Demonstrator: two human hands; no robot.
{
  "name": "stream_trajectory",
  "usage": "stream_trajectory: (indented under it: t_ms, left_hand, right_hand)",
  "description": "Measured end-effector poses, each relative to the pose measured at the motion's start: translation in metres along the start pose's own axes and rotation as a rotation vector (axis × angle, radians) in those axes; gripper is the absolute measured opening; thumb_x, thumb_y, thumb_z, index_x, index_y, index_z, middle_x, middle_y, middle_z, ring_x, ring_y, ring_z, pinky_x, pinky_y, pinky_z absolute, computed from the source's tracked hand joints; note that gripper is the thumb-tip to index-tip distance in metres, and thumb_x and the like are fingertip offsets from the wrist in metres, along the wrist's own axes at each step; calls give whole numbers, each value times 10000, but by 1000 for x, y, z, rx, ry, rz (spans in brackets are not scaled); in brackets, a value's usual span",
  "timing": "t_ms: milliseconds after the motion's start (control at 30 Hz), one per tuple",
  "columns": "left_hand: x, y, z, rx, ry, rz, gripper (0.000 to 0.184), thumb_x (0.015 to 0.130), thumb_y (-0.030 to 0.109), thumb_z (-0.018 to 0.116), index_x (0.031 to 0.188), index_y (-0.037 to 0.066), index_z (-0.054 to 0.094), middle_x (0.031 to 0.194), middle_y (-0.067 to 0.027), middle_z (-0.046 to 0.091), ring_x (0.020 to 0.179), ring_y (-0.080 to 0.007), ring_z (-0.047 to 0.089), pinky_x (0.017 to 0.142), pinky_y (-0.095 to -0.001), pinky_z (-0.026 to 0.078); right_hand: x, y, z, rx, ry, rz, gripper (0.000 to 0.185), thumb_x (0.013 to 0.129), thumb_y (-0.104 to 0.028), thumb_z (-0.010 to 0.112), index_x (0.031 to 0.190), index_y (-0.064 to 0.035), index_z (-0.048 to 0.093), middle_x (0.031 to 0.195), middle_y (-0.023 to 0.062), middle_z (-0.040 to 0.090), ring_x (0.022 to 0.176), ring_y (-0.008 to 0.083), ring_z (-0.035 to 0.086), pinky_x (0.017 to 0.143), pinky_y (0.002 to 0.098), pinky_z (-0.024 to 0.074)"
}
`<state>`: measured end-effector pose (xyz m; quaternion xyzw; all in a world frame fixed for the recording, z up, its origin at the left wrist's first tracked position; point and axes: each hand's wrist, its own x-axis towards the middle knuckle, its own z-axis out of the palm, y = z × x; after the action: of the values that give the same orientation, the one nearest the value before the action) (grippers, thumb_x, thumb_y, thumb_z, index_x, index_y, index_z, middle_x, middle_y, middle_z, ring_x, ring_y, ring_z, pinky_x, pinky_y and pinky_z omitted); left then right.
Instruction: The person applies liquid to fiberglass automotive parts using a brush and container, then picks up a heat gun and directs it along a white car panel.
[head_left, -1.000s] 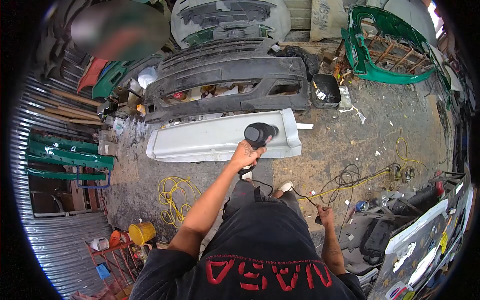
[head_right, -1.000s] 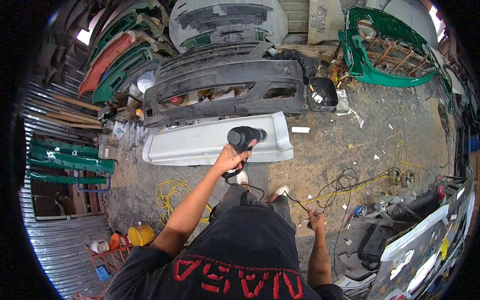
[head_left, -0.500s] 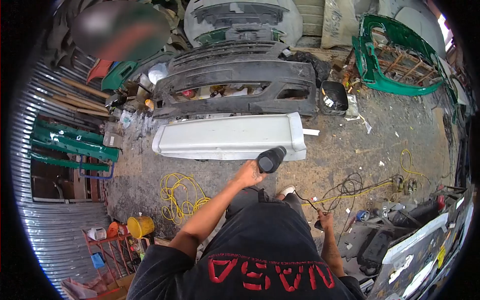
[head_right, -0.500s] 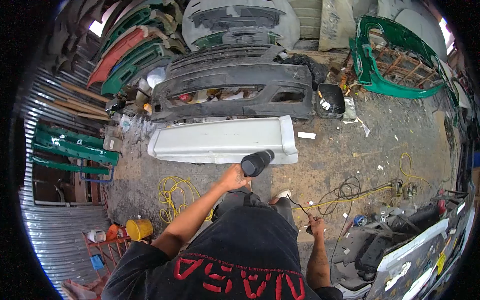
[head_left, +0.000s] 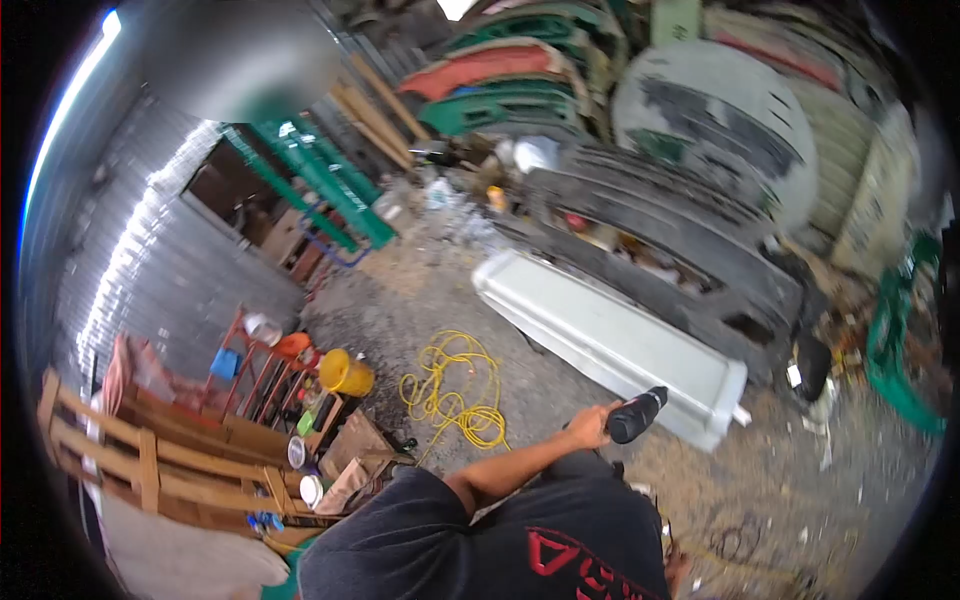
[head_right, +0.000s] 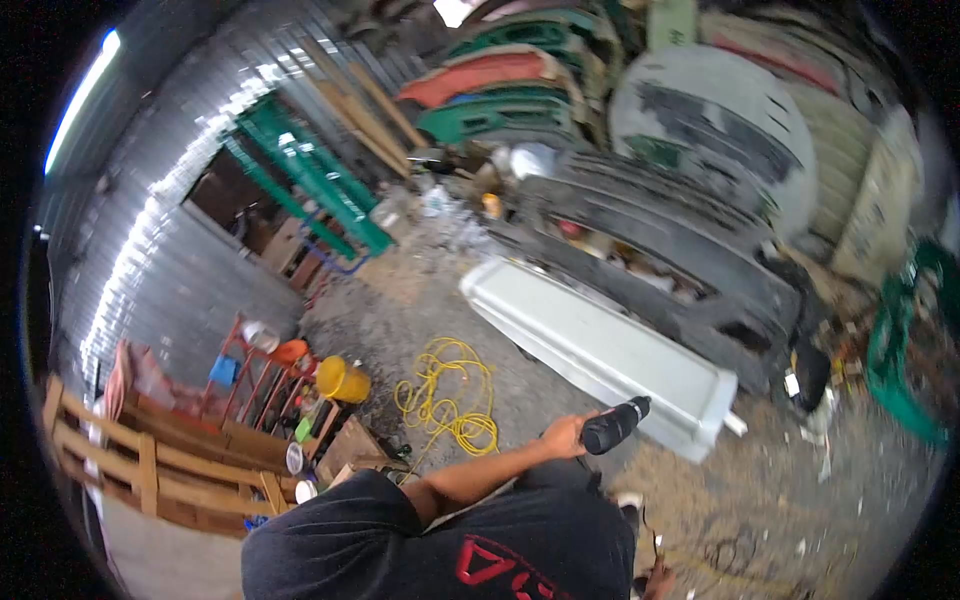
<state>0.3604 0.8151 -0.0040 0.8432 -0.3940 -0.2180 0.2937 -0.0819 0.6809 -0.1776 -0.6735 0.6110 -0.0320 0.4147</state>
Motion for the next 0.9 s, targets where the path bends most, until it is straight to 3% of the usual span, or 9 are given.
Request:
stream_trajectory:
  t_ms: [100, 233, 333, 400, 500, 600, 767, 833, 900]
  left_hand:
    - [-4, -58, 8, -119, 370, -98, 604, 614, 135, 621, 1197, 31, 500, 847, -247, 625, 813, -423, 597, 706, -473, 490]
    - [-6, -112, 16, -177, 682, -208, 369, 642, 177, 623, 970, 7, 613, 861, -212, 647, 823, -388, 625, 730, -425, 505]
    - [-16, -83, -1, -293, 709, -367, 395, 641, 199, 651, 988, 14, 611, 873, -187, 657, 825, -344, 642, 739, -400, 504]
    - [-20, -79, 11, -384, 461, -424, 427, 634, 226, 682, 1002, 23, 611, 893, -179, 658, 839, -311, 642, 758, -382, 498]
    - [-19, -69, 27, -529, 306, -70, 382, 704, 176, 674, 1041, 16, 591, 936, -145, 661, 887, -251, 629, 815, -354, 478]
    - [-18, -58, 25, -540, 197, 131, 388, 728, 154, 689, 1072, 16, 576, 998, -126, 648, 943, -213, 606, 856, -341, 457]
    - [-26, -83, 3, -442, 252, 249, 449, 721, 177, 727, 1099, 6, 555, 1025, -123, 635, 967, -214, 592, 872, -341, 447]
    - [-37, -92, -19, -396, 346, 25, 429, 709, 181, 721, 1071, 8, 571, 994, -140, 643, 927, -237, 613, 847, -343, 463]
    - [-32, -153, -11, -335, 503, 9, 397, 698, 199, 715, 1036, 24, 600, 935, -148, 656, 858, -257, 636, 804, -352, 487]
  right_hand:
    - [24, -46, 8, -37, -92, -13, 573, 835, -432, 626, 534, 52, 562, 478, 122, 537, 433, 205, 518, 460, 366, 396]
    - [51, -115, 22, -74, -183, -80, 571, 833, -431, 627, 535, 51, 561, 478, 123, 533, 435, 205, 515, 462, 370, 393]
    - [66, -153, 32, -108, -239, -142, 569, 831, -430, 628, 536, 51, 559, 478, 123, 530, 436, 204, 512, 463, 372, 391]
    - [74, -176, 38, -132, -273, -187, 568, 830, -430, 629, 536, 50, 559, 478, 124, 528, 437, 204, 510, 463, 374, 389]
    - [84, -203, 50, -157, -308, -239, 566, 829, -430, 630, 537, 50, 557, 478, 124, 525, 438, 204, 508, 464, 376, 387]
    - [87, -224, 57, -183, -337, -267, 564, 827, -429, 631, 538, 49, 556, 478, 125, 522, 439, 204, 505, 465, 379, 385]
    - [87, -250, 73, -217, -354, -294, 561, 824, -428, 633, 539, 48, 554, 478, 126, 517, 441, 203, 500, 467, 383, 381]
    - [84, -259, 79, -224, -352, -298, 560, 823, -428, 634, 539, 48, 553, 478, 126, 515, 442, 203, 499, 468, 385, 380]
    - [82, -268, 87, -225, -345, -294, 559, 822, -428, 635, 540, 47, 552, 478, 127, 513, 443, 203, 497, 469, 386, 378]
